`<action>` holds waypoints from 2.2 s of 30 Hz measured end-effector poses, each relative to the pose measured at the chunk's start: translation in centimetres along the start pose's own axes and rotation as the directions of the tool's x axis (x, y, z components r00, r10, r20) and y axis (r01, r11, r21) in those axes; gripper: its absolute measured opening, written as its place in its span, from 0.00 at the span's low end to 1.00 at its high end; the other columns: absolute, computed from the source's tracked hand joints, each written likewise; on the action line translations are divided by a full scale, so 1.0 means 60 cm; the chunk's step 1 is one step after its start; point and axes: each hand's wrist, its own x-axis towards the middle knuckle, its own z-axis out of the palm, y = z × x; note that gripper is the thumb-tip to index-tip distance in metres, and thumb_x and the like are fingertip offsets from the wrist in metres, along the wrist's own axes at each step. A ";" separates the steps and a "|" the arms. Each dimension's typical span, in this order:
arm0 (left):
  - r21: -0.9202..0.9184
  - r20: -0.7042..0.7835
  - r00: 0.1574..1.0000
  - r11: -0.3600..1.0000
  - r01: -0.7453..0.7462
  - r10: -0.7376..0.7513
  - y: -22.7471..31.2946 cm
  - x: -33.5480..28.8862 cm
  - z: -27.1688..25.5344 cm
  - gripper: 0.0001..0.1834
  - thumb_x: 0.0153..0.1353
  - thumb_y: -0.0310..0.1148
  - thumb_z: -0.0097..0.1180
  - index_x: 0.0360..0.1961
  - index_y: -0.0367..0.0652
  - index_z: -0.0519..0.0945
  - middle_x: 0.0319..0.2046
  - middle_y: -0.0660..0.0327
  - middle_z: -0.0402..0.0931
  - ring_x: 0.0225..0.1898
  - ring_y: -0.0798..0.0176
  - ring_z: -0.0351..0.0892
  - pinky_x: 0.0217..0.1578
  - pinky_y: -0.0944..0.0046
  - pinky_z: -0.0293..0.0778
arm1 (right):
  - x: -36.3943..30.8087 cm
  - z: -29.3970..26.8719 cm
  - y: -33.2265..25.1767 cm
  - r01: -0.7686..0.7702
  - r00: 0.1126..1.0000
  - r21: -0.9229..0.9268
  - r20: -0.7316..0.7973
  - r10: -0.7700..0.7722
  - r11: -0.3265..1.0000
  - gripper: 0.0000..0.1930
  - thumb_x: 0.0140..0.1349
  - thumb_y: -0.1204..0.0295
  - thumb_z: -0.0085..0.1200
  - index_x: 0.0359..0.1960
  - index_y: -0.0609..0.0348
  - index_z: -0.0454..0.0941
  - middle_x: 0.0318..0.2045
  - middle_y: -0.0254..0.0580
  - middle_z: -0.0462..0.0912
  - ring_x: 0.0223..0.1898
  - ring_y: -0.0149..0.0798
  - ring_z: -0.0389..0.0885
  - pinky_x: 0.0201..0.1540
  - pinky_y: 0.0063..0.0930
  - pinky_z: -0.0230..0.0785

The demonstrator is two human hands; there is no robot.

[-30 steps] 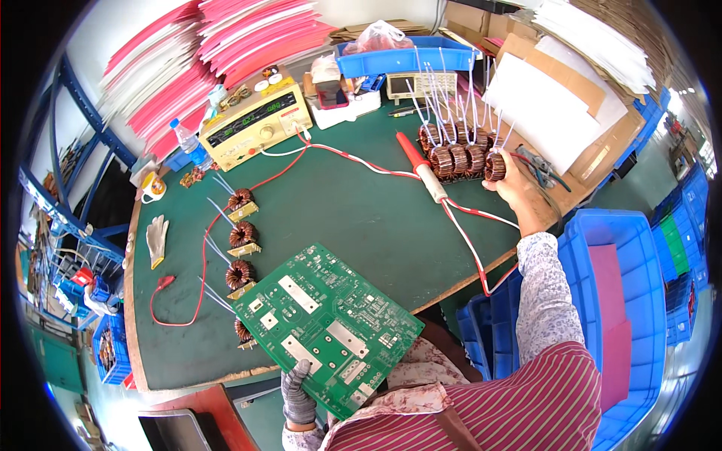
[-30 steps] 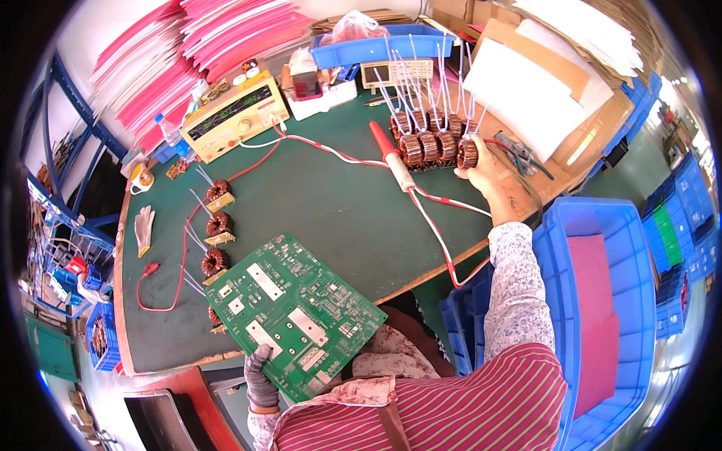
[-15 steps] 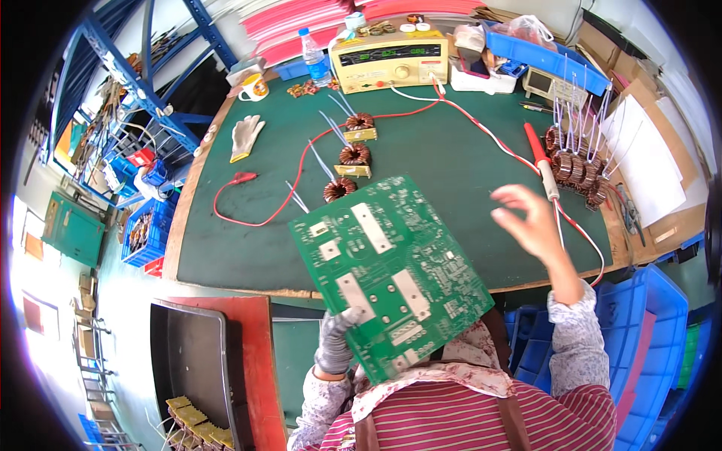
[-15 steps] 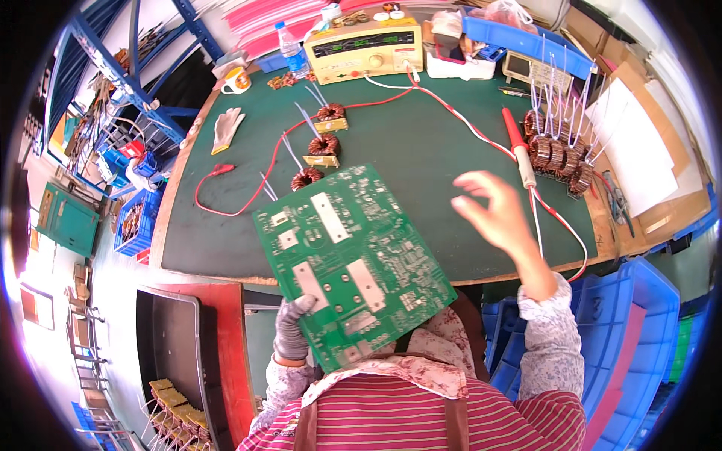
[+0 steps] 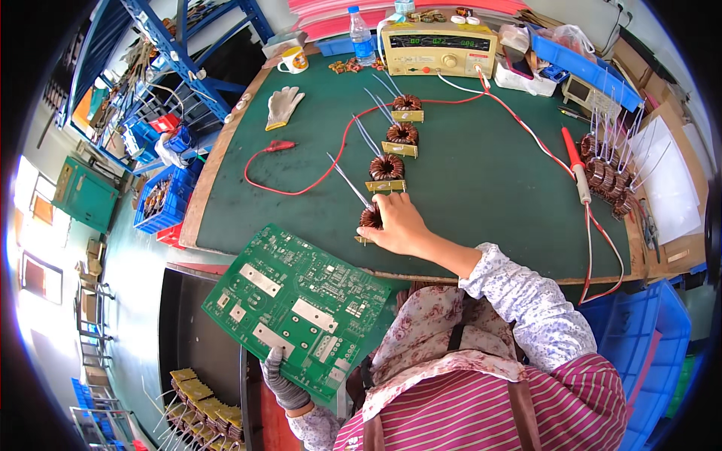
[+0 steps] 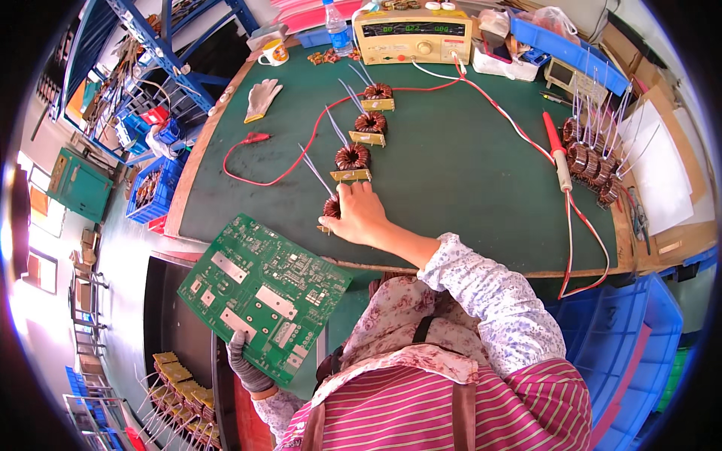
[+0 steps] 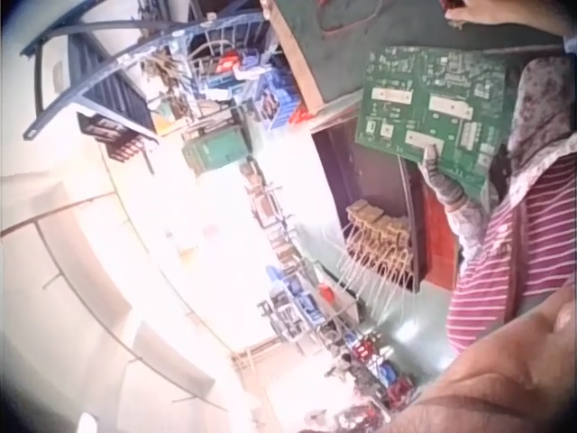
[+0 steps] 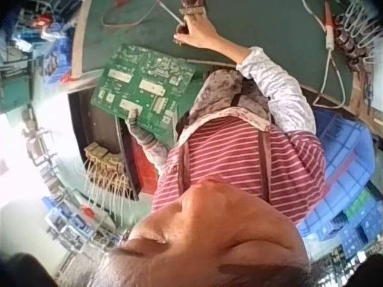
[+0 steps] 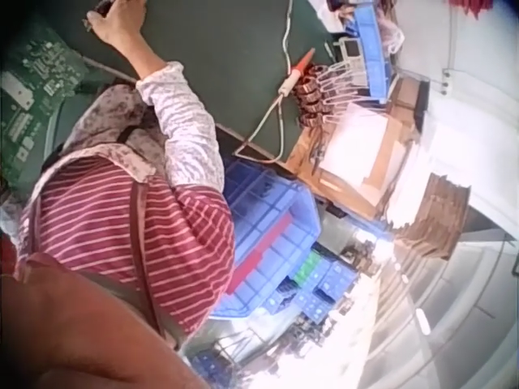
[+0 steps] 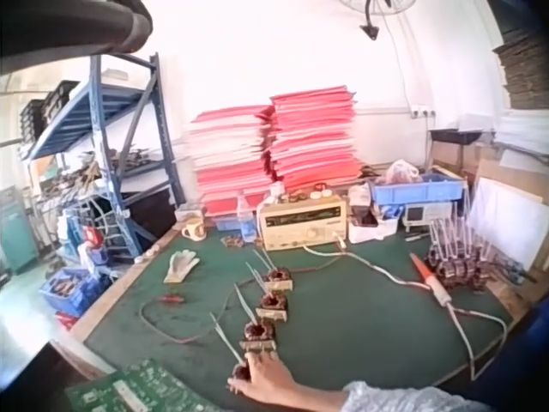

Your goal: The person assembles electronic components by mounting copper coils onto a large green printed circuit board with pliers.

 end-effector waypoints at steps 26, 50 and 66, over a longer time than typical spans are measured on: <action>-0.065 0.272 0.935 0.965 0.256 -0.230 -0.023 0.006 0.114 0.30 0.49 0.31 0.52 0.54 0.33 0.62 0.46 0.51 0.71 0.44 0.55 0.74 0.44 0.58 0.73 | -0.230 -0.389 0.110 -0.272 0.849 0.097 0.493 0.192 0.957 0.16 0.39 0.64 0.65 0.26 0.62 0.78 0.20 0.39 0.78 0.21 0.34 0.77 0.26 0.27 0.67; 0.358 0.566 0.709 0.900 0.249 -0.421 -0.146 0.005 0.262 0.15 0.60 0.27 0.47 0.48 0.39 0.68 0.41 0.61 0.72 0.41 0.70 0.72 0.42 0.70 0.69 | -0.252 -0.201 0.040 0.014 0.885 0.913 -0.201 0.421 0.408 0.18 0.49 0.79 0.60 0.42 0.63 0.69 0.31 0.35 0.77 0.33 0.26 0.76 0.38 0.20 0.69; 0.382 0.556 0.652 0.856 0.350 -0.515 -0.136 -0.013 0.281 0.21 0.58 0.28 0.50 0.53 0.39 0.67 0.35 0.72 0.65 0.35 0.78 0.62 0.37 0.76 0.62 | -0.221 -0.220 -0.027 -0.044 0.925 0.329 -0.344 0.163 0.943 0.18 0.42 0.72 0.64 0.33 0.59 0.68 0.27 0.44 0.76 0.30 0.46 0.77 0.33 0.33 0.68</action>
